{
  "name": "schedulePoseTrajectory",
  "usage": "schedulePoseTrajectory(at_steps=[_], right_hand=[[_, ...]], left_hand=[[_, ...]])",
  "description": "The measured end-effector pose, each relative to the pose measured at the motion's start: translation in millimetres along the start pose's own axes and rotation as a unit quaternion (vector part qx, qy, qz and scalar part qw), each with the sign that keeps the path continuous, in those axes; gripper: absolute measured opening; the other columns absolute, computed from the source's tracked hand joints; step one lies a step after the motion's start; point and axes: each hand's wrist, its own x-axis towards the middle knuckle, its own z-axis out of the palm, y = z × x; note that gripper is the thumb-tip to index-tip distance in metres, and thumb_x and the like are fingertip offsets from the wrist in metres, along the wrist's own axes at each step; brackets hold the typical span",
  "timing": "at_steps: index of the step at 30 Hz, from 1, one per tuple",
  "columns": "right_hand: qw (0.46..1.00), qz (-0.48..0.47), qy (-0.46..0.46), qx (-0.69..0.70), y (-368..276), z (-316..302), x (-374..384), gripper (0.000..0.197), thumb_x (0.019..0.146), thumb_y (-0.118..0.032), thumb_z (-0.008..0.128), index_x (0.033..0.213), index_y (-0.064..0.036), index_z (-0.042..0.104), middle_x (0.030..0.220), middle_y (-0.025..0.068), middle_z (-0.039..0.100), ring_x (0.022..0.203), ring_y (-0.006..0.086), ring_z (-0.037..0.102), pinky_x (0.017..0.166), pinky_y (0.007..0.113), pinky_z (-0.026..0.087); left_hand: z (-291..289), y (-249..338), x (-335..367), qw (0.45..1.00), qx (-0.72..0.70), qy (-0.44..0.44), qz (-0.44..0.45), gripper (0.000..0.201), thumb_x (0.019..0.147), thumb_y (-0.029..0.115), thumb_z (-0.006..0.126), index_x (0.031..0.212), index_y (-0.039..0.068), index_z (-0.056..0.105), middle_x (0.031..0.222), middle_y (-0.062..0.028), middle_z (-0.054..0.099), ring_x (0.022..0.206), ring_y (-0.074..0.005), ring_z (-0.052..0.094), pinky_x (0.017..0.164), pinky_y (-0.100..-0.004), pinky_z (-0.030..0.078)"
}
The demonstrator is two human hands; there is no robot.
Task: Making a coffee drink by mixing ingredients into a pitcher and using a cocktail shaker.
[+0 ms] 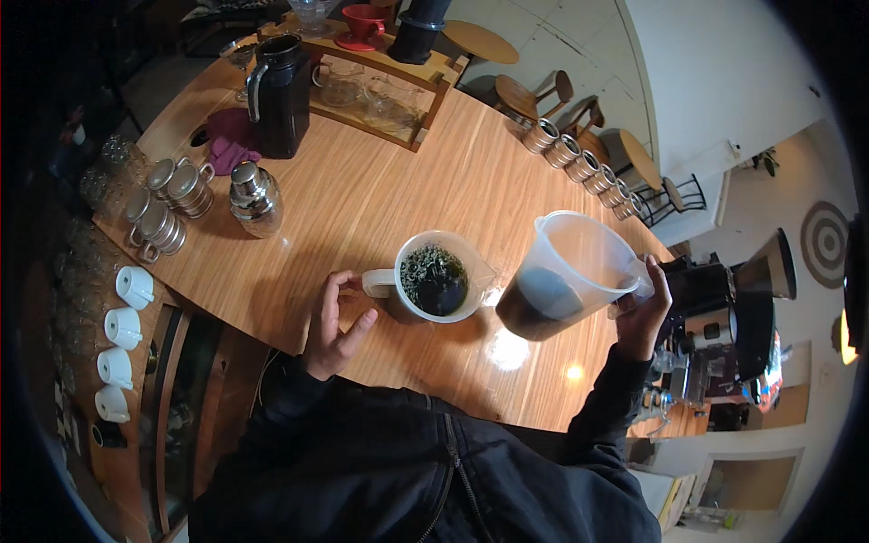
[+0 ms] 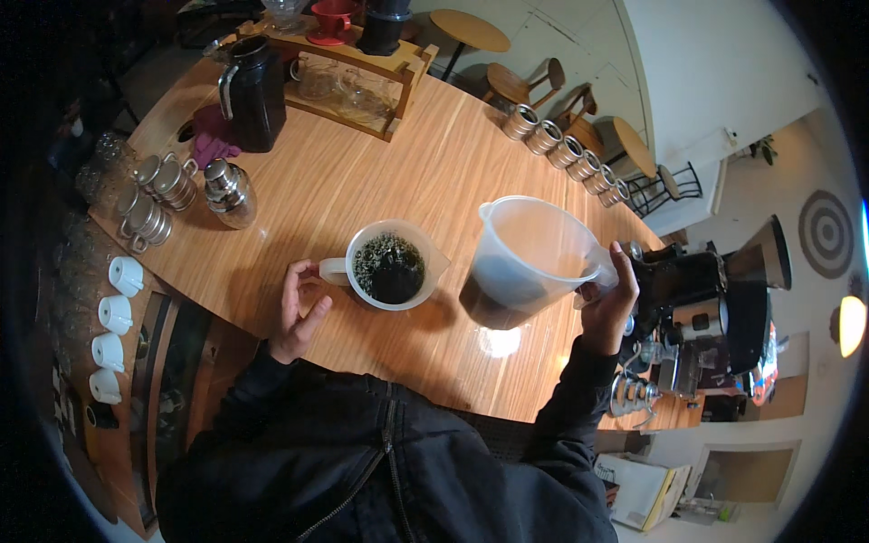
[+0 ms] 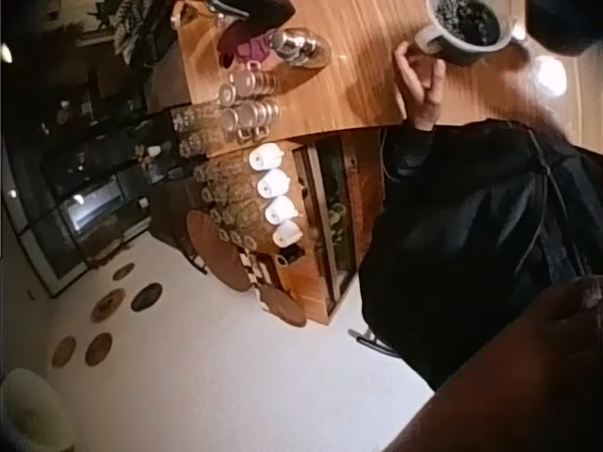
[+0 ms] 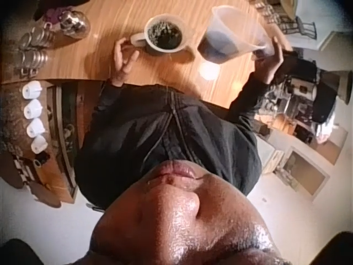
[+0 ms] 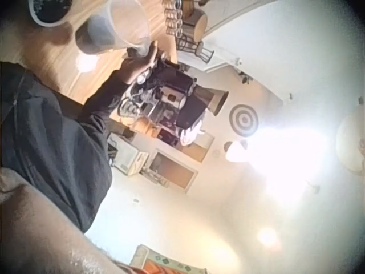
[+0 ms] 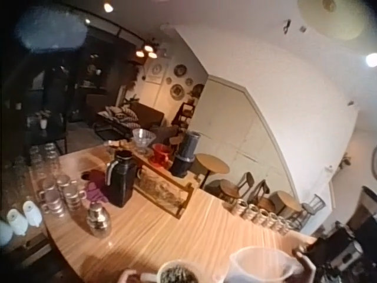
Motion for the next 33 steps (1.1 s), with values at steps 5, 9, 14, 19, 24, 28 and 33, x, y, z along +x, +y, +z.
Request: schedulePoseTrajectory(at_steps=[5,9,14,19,24,28,33], right_hand=[[0.982,0.073,-0.068,0.161,59.2,10.5,34.2,0.024,0.095,-0.031,0.057,0.086,-0.0093,0.057,0.068,-0.0014,0.051,0.052,0.007,0.043,0.046,0.02,0.029],[0.967,0.095,-0.075,0.222,111.2,46.4,55.7,0.028,0.095,-0.036,0.057,0.082,-0.0116,0.057,0.065,-0.0012,0.052,0.048,0.0075,0.039,0.045,0.022,0.028],[0.952,0.092,-0.075,0.283,141.3,101.2,56.8,0.026,0.093,-0.034,0.061,0.085,-0.0098,0.061,0.066,-0.0028,0.053,0.05,0.0064,0.042,0.046,0.021,0.029],[0.934,0.114,-0.15,0.305,134.6,174.2,44.5,0.031,0.095,-0.036,0.06,0.079,-0.0101,0.061,0.063,-0.0011,0.054,0.05,0.0083,0.046,0.046,0.024,0.032],[0.895,0.131,-0.305,0.299,133.4,234.3,35.7,0.041,0.097,-0.043,0.054,0.091,-0.0042,0.063,0.075,0.0055,0.06,0.066,0.015,0.056,0.059,0.028,0.041],[0.837,0.11,-0.449,0.292,134.1,269.6,31.3,0.041,0.098,-0.041,0.052,0.097,-0.0013,0.062,0.082,0.007,0.063,0.077,0.0167,0.058,0.07,0.029,0.043],[0.787,0.136,-0.529,0.286,124.5,305.6,36.9,0.039,0.099,-0.039,0.053,0.101,-0.0015,0.061,0.088,0.007,0.063,0.084,0.0176,0.059,0.079,0.032,0.044]], left_hand=[[5.1,5.1,-11.3,0.999,0.043,0.022,-0.005,0.059,0.087,0.024,0.069,0.135,0.004,0.04,0.127,-0.0119,0.051,0.119,-0.0236,0.048,0.098,-0.0393,0.037],[4.8,14.6,-17.3,0.996,0.044,0.07,-0.013,0.056,0.087,0.022,0.069,0.133,0.005,0.042,0.126,-0.0104,0.052,0.11,-0.0206,0.05,0.093,-0.036,0.039],[-17.8,21.5,-25.4,0.992,0.071,0.097,-0.027,0.051,0.084,0.019,0.069,0.128,0.006,0.047,0.121,-0.0076,0.054,0.096,-0.0152,0.047,0.082,-0.0305,0.038],[-29.9,18.1,-28.0,0.994,0.041,0.099,-0.002,0.048,0.081,0.016,0.069,0.124,0.006,0.05,0.115,-0.0043,0.056,0.088,-0.0122,0.042,0.076,-0.0264,0.035],[-47.1,16.4,-34.3,0.991,0.042,0.125,-0.021,0.046,0.082,0.016,0.068,0.124,0.006,0.05,0.112,-0.0027,0.056,0.085,-0.0104,0.04,0.075,-0.0248,0.034],[-73.8,14.9,-38.1,0.987,0.054,0.145,-0.031,0.045,0.083,0.016,0.067,0.124,0.006,0.051,0.112,-0.002,0.055,0.083,-0.0096,0.038,0.075,-0.0236,0.033],[-104.4,5.9,-25.4,0.985,0.07,0.158,-0.029,0.041,0.087,0.015,0.065,0.124,0.007,0.051,0.113,-0.0015,0.055,0.083,-0.0094,0.038,0.073,-0.0239,0.034]])
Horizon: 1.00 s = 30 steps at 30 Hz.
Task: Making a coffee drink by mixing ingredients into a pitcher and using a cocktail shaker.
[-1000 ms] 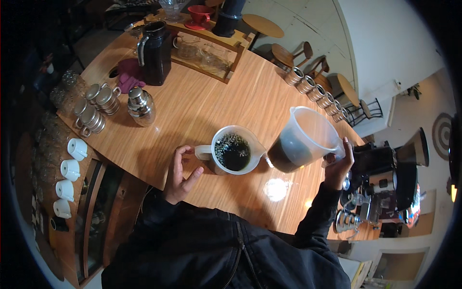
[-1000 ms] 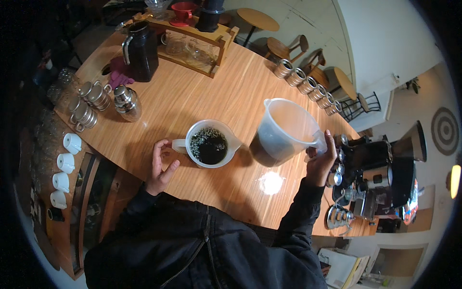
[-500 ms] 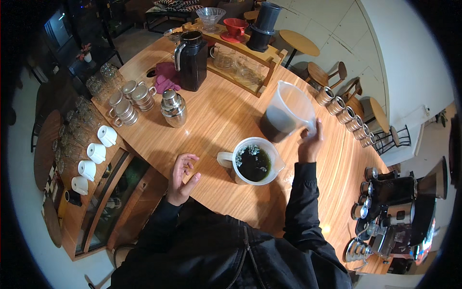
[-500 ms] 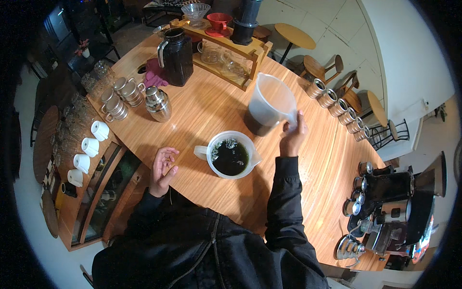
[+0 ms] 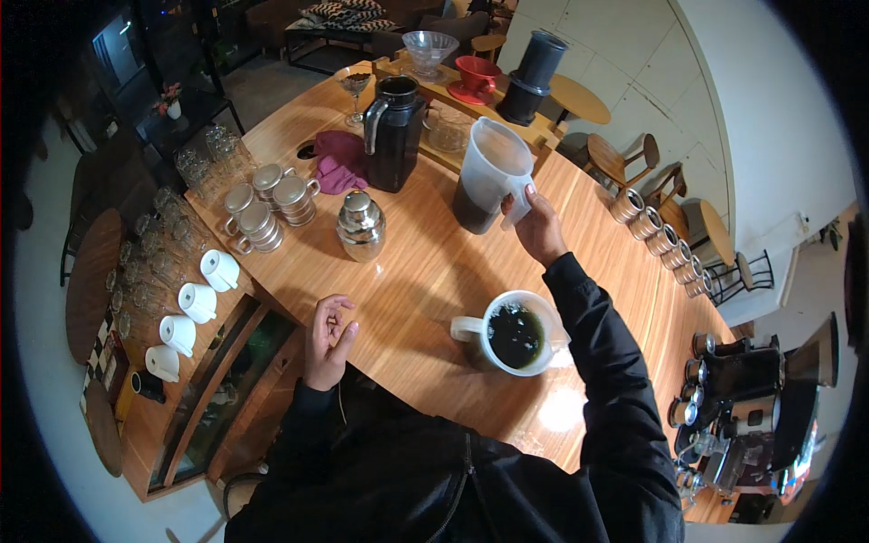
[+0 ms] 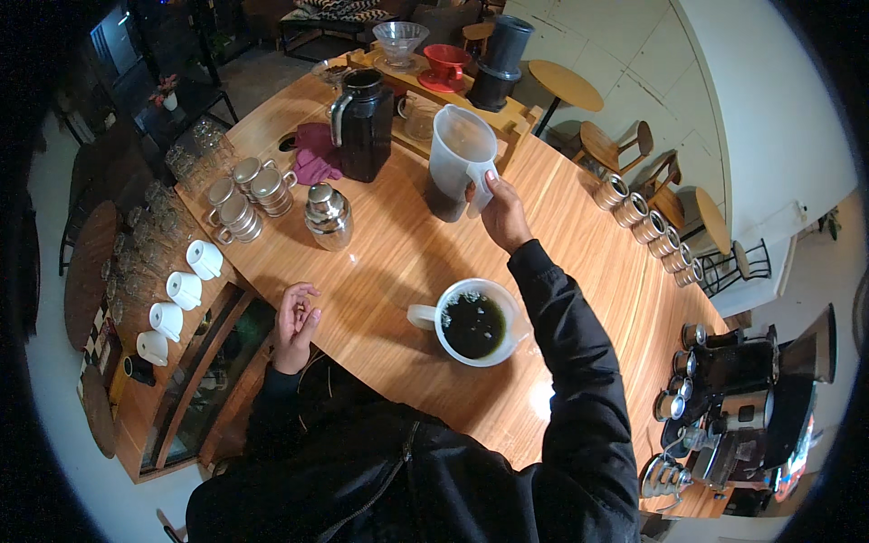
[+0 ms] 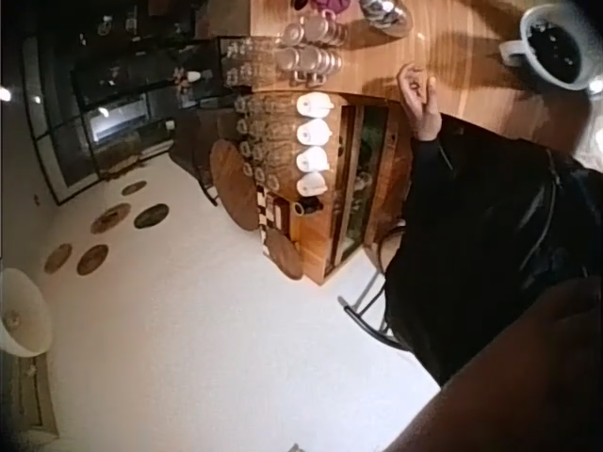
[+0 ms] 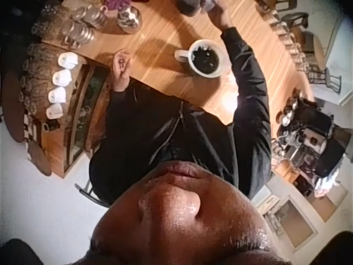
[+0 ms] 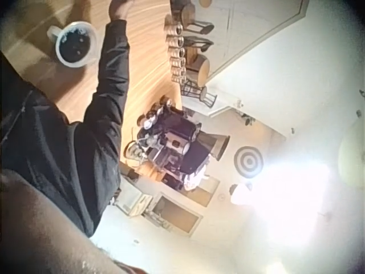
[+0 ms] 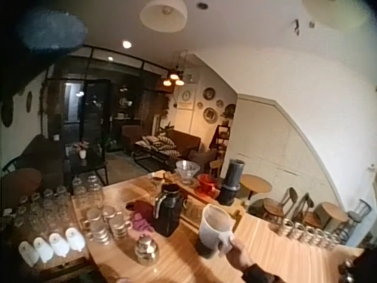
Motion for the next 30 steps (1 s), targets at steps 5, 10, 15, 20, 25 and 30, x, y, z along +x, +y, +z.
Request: schedulePoseTrajectory(at_steps=[5,10,15,20,25,30], right_hand=[[0.995,0.064,-0.076,-0.029,2.4,15.8,25.1,0.037,0.101,-0.037,0.053,0.109,-0.0016,0.061,0.1,0.0077,0.065,0.099,0.0197,0.06,0.09,0.035,0.044],[0.99,0.106,-0.071,-0.062,8.0,37.0,36.2,0.042,0.1,-0.04,0.053,0.115,-0.0017,0.06,0.115,0.0119,0.064,0.114,0.0234,0.057,0.104,0.041,0.04],[0.982,0.136,-0.037,-0.127,0.6,50.6,31.3,0.039,0.103,-0.037,0.05,0.12,-0.0025,0.059,0.12,0.0102,0.062,0.12,0.0219,0.053,0.109,0.041,0.038],[0.871,0.278,0.019,-0.404,-64.4,48.6,-5.7,0.072,0.089,-0.059,0.062,0.136,-0.0059,0.055,0.127,0.0056,0.061,0.119,0.0184,0.054,0.101,0.039,0.041],[0.892,0.149,0.196,-0.38,-137.6,43.9,-127.5,0.05,0.098,-0.038,0.059,0.137,-0.0083,0.055,0.123,0.0046,0.063,0.116,0.0149,0.057,0.097,0.032,0.043],[0.88,-0.002,0.369,-0.301,-61.5,79.2,-297.3,0.088,0.08,-0.018,0.079,0.152,-0.0084,0.03,0.145,0.009,0.047,0.134,0.0229,0.044,0.106,0.038,0.039]], left_hand=[[-13.6,-5.2,39.1,0.992,0.119,0.003,0.035,0.044,0.087,0.016,0.069,0.126,0.006,0.05,0.115,-0.0038,0.055,0.091,-0.0151,0.044,0.078,-0.0293,0.039],[-24.3,-11.8,87.6,0.977,0.185,-0.014,0.109,0.089,0.078,0.03,0.081,0.144,0.001,0.028,0.142,-0.0227,0.039,0.132,-0.0371,0.039,0.112,-0.0464,0.031],[-16.2,-12.5,146.6,0.975,0.136,-0.032,0.173,0.099,0.069,0.036,0.088,0.143,0.003,0.03,0.139,-0.022,0.042,0.13,-0.0349,0.043,0.109,-0.0448,0.035],[-3.8,-23.6,170.9,0.984,-0.018,-0.131,0.118,0.074,0.068,0.019,0.09,0.125,0.003,0.046,0.107,-0.0111,0.062,0.097,-0.0198,0.063,0.084,-0.034,0.053],[12.9,-22.6,163.1,0.972,-0.083,-0.191,0.107,0.062,0.07,0.008,0.085,0.12,0.003,0.048,0.1,-0.0072,0.061,0.09,-0.0143,0.063,0.079,-0.0292,0.054],[31.8,-10.8,135.6,0.944,-0.079,-0.3,0.116,0.064,0.07,0.007,0.083,0.123,0.003,0.048,0.106,-0.0093,0.06,0.094,-0.016,0.063,0.082,-0.0304,0.054]])
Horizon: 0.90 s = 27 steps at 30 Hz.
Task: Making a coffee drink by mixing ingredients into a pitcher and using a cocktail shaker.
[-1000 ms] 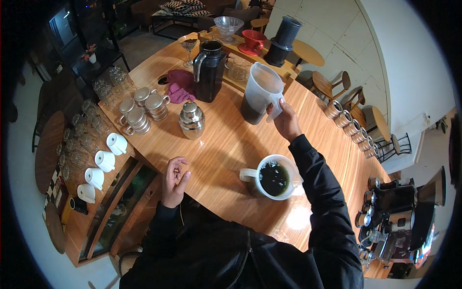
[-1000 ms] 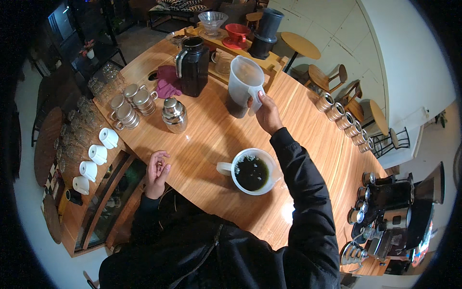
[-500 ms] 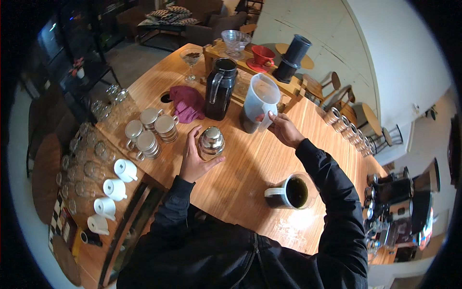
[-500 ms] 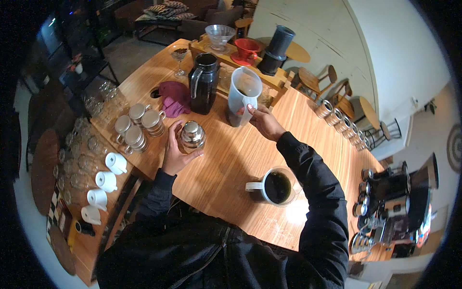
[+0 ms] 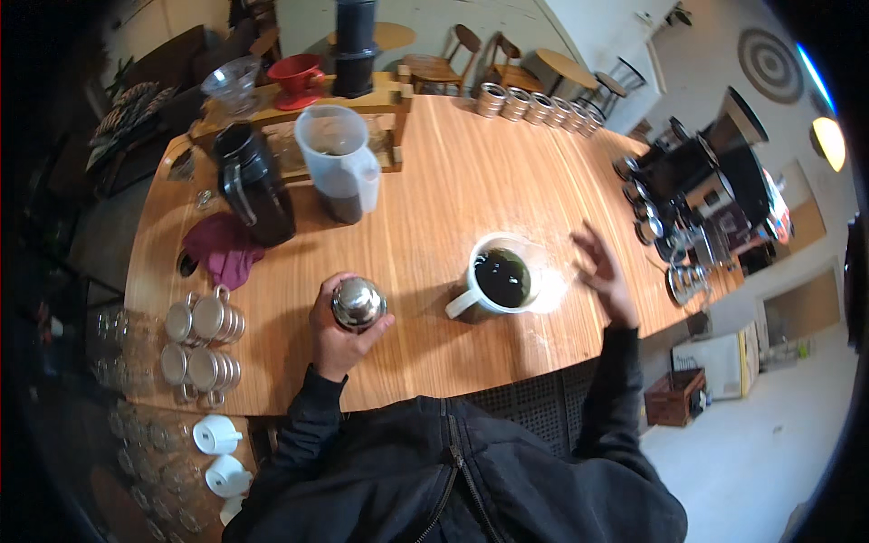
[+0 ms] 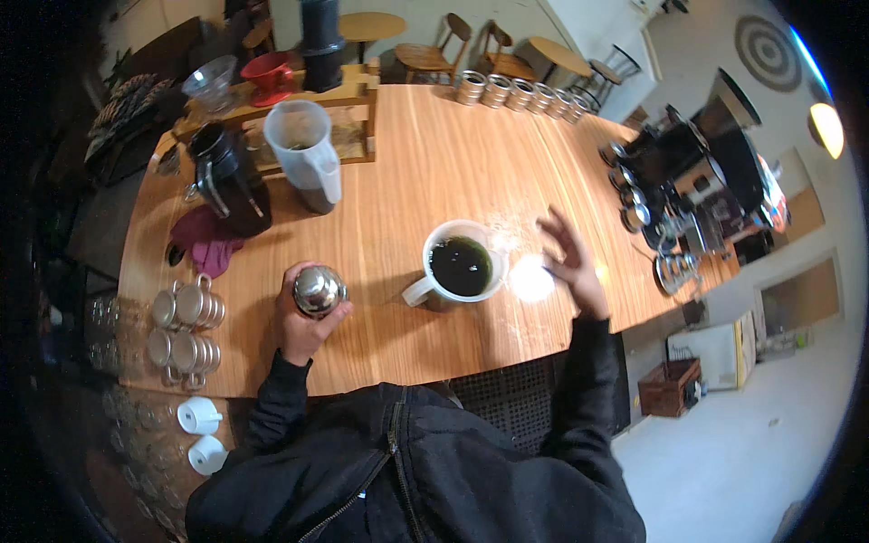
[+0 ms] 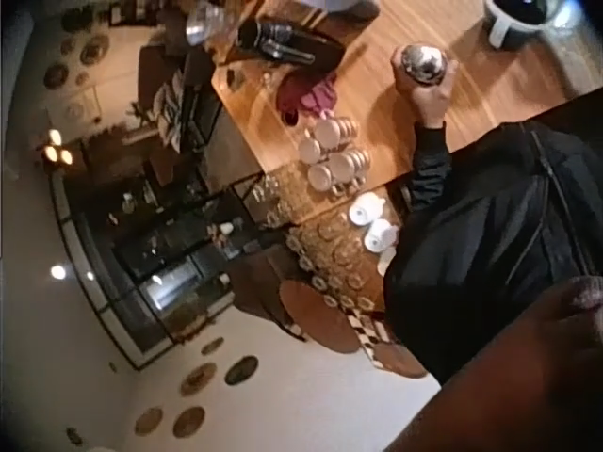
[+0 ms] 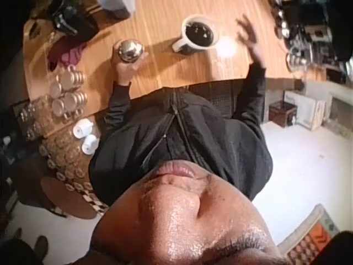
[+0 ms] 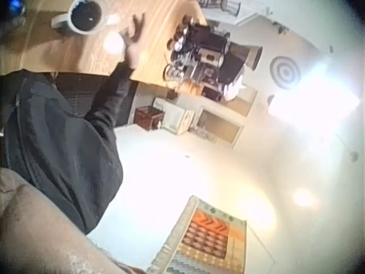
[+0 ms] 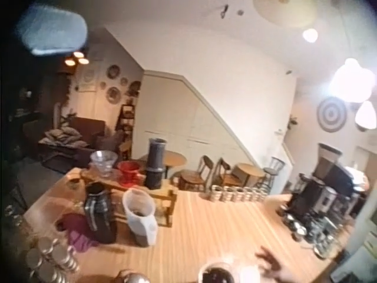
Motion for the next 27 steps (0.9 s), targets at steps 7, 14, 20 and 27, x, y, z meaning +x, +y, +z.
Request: schedulePoseTrajectory(at_steps=[7,14,20,27], right_hand=[[0.986,-0.046,0.162,-0.014,85.8,136.0,-41.1,0.147,0.046,-0.025,0.1,0.157,-0.007,0.005,0.157,0.017,0.027,0.141,0.0287,0.036,0.114,0.045,0.035],[0.969,-0.143,0.175,-0.103,102.9,128.2,-25.1,0.094,0.057,-0.033,0.095,0.131,0.0027,0.051,0.131,0.0187,0.057,0.125,0.0329,0.054,0.106,0.042,0.041],[0.989,-0.114,0.08,-0.055,102.2,95.0,-13.4,0.086,0.061,-0.034,0.093,0.128,0.0036,0.053,0.13,0.0203,0.057,0.124,0.0344,0.055,0.105,0.042,0.042],[0.915,-0.261,0.189,-0.241,88.9,50.2,-28.1,0.074,0.07,-0.019,0.085,0.131,0.0032,0.047,0.122,0.0219,0.059,0.113,0.0347,0.058,0.098,0.043,0.046]], left_hand=[[27.1,7.7,-5.2,0.993,-0.001,-0.112,-0.021,0.072,0.065,0.013,0.089,0.123,0.002,0.049,0.111,-0.0118,0.061,0.098,-0.0204,0.064,0.087,-0.0322,0.053],[52.7,7.0,0.2,0.987,-0.001,-0.154,-0.055,0.075,0.064,0.015,0.09,0.126,0.001,0.048,0.114,-0.0127,0.061,0.102,-0.021,0.064,0.089,-0.0326,0.052],[74.6,13.9,-6.1,0.992,0.012,-0.125,-0.027,0.072,0.065,0.016,0.087,0.125,0.001,0.049,0.112,-0.0123,0.062,0.099,-0.0205,0.064,0.088,-0.0316,0.052],[89.7,28.1,-29.4,0.993,0.112,-0.036,0.03,0.07,0.062,0.014,0.083,0.123,-0.002,0.051,0.112,-0.015,0.061,0.1,-0.0231,0.063,0.09,-0.0335,0.052]])
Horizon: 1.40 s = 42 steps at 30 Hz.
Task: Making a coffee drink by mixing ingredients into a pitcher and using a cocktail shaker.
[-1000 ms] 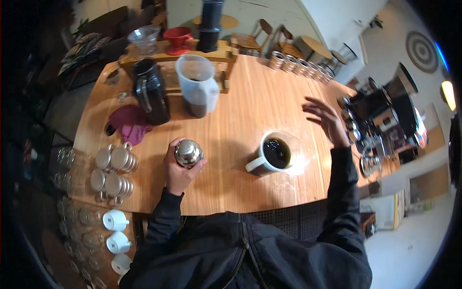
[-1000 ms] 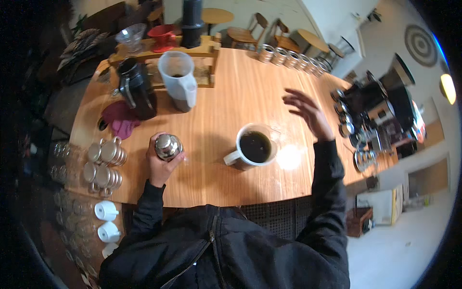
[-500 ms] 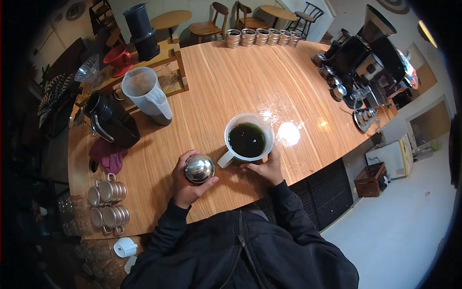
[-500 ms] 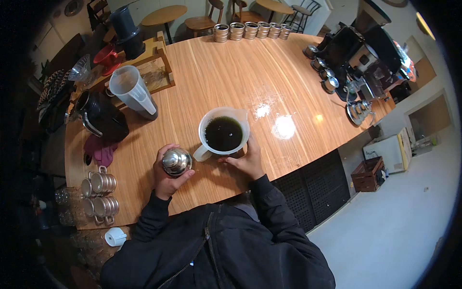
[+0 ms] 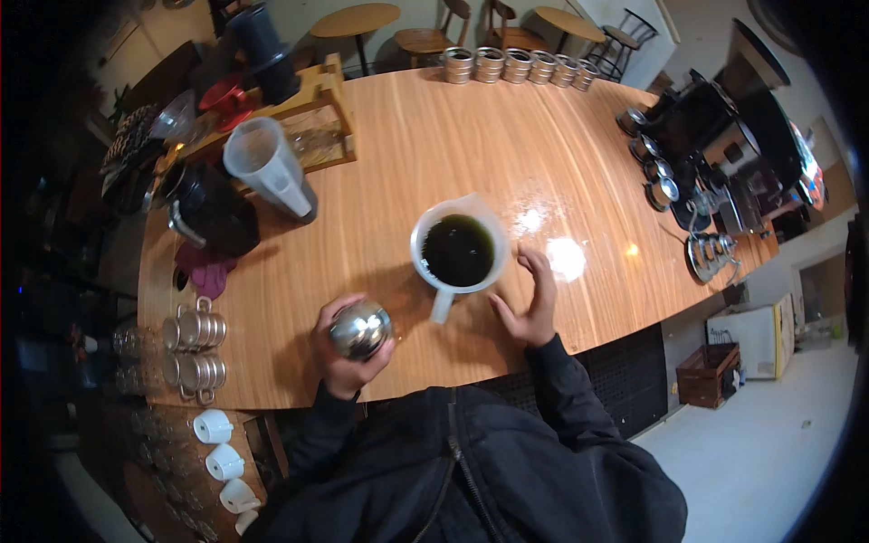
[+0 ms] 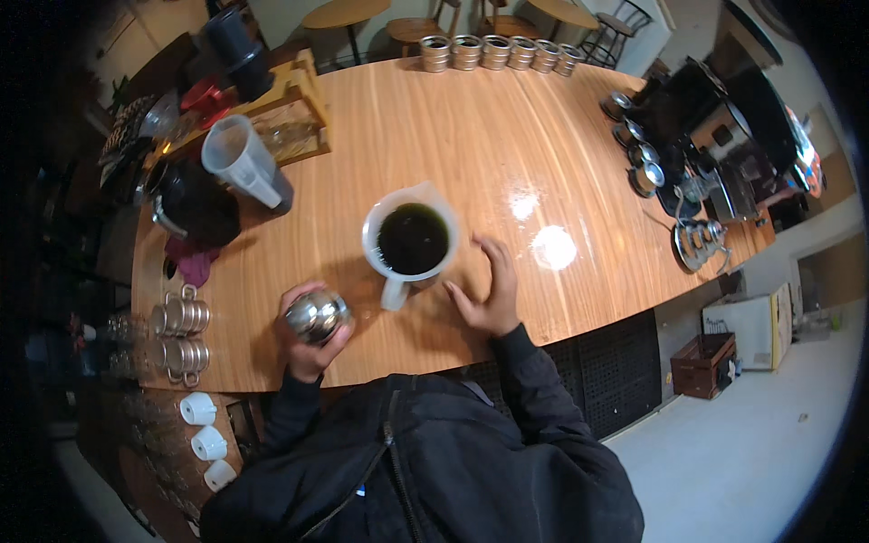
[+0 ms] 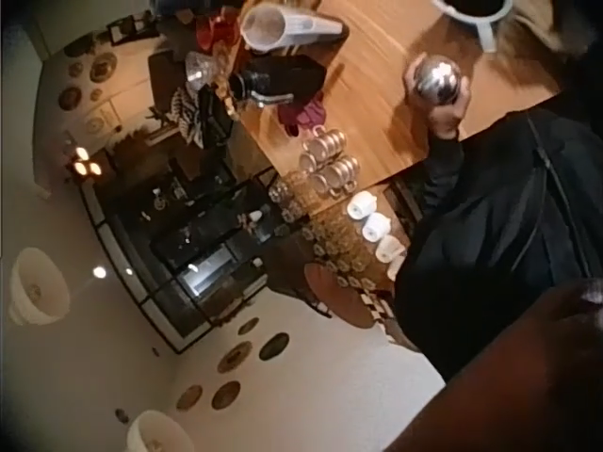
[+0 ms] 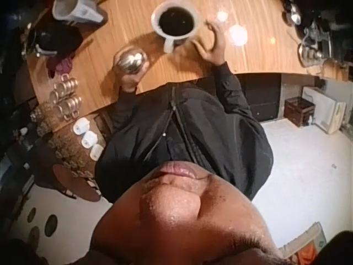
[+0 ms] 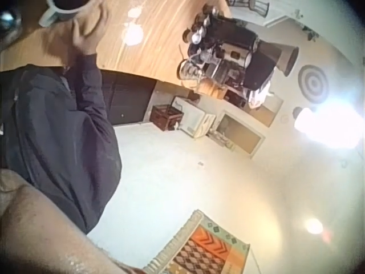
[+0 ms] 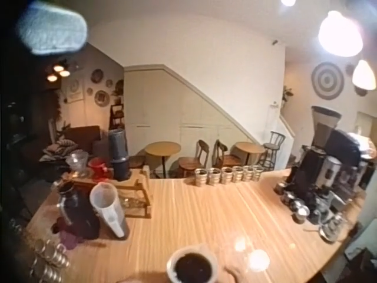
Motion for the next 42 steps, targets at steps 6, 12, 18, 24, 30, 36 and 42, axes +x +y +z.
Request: schedulePoseTrajectory(at_steps=[6,12,18,24,30,36,42], right_hand=[[0.922,-0.078,-0.251,0.283,-77.0,-9.7,3.0,0.09,0.07,-0.045,0.085,0.136,0.0015,0.045,0.126,0.0197,0.056,0.116,0.039,0.056,0.097,0.045,0.047],[0.84,-0.059,-0.281,0.46,-83.4,27.2,4.5,0.113,0.065,-0.05,0.084,0.147,0.006,0.03,0.13,0.023,0.048,0.123,0.0391,0.05,0.104,0.042,0.041],[0.801,-0.037,-0.307,0.513,-73.2,25.1,-9.7,0.132,0.06,-0.041,0.087,0.156,-0.001,0.006,0.129,0.0227,0.047,0.12,0.0394,0.05,0.102,0.042,0.042],[0.801,-0.048,-0.298,0.516,-72.6,21.2,-14.1,0.134,0.058,-0.033,0.088,0.157,-0.0027,0.003,0.128,0.0233,0.048,0.119,0.0403,0.051,0.102,0.041,0.042],[0.808,-0.07,-0.272,0.518,-80.3,26.7,-12.9,0.129,0.061,-0.032,0.086,0.156,-0.0001,0.006,0.128,0.0249,0.048,0.118,0.0416,0.052,0.098,0.042,0.045],[0.836,-0.036,-0.278,0.473,-98.0,39.6,-18.1,0.13,0.056,-0.025,0.088,0.155,0.0024,0.008,0.133,0.026,0.047,0.12,0.0427,0.052,0.101,0.043,0.044],[0.874,-0.075,-0.283,0.387,-116.5,71.5,-25.6,0.125,0.058,-0.021,0.087,0.154,0.0018,0.01,0.143,0.0251,0.044,0.127,0.0408,0.05,0.105,0.041,0.043]], left_hand=[[14.0,64.9,-21.9,0.993,-0.121,0.005,-0.012,0.081,0.066,0.024,0.079,0.132,-0.001,0.039,0.121,-0.0224,0.053,0.113,-0.032,0.054,0.101,-0.0435,0.043],[43.4,94.3,-42.2,0.981,-0.164,0.015,-0.103,0.083,0.066,0.026,0.079,0.132,0.002,0.035,0.13,-0.0214,0.044,0.121,-0.0299,0.047,0.106,-0.0422,0.037],[55.4,116.6,-46.0,0.982,-0.056,0.006,-0.178,0.082,0.068,0.034,0.079,0.131,-0.002,0.041,0.123,-0.0147,0.049,0.113,-0.0253,0.05,0.101,-0.0395,0.04],[59.7,121.9,-47.9,0.988,-0.033,-0.002,-0.154,0.082,0.067,0.034,0.077,0.13,-0.004,0.042,0.119,-0.0161,0.051,0.107,-0.0254,0.052,0.096,-0.0381,0.043],[59.1,112.5,-55.7,0.991,-0.049,0.058,-0.113,0.074,0.07,0.031,0.07,0.128,-0.007,0.045,0.122,-0.0175,0.051,0.113,-0.028,0.051,0.101,-0.0393,0.039],[49.1,108.1,-51.7,0.982,-0.033,0.123,-0.137,0.072,0.07,0.029,0.074,0.128,-0.005,0.047,0.121,-0.0171,0.054,0.112,-0.0276,0.054,0.101,-0.0395,0.042],[-15.1,82.0,-39.8,0.904,-0.321,0.153,-0.235,0.067,0.071,0.028,0.068,0.126,-0.004,0.048,0.119,-0.0187,0.056,0.112,-0.0299,0.056,0.103,-0.0433,0.043]])
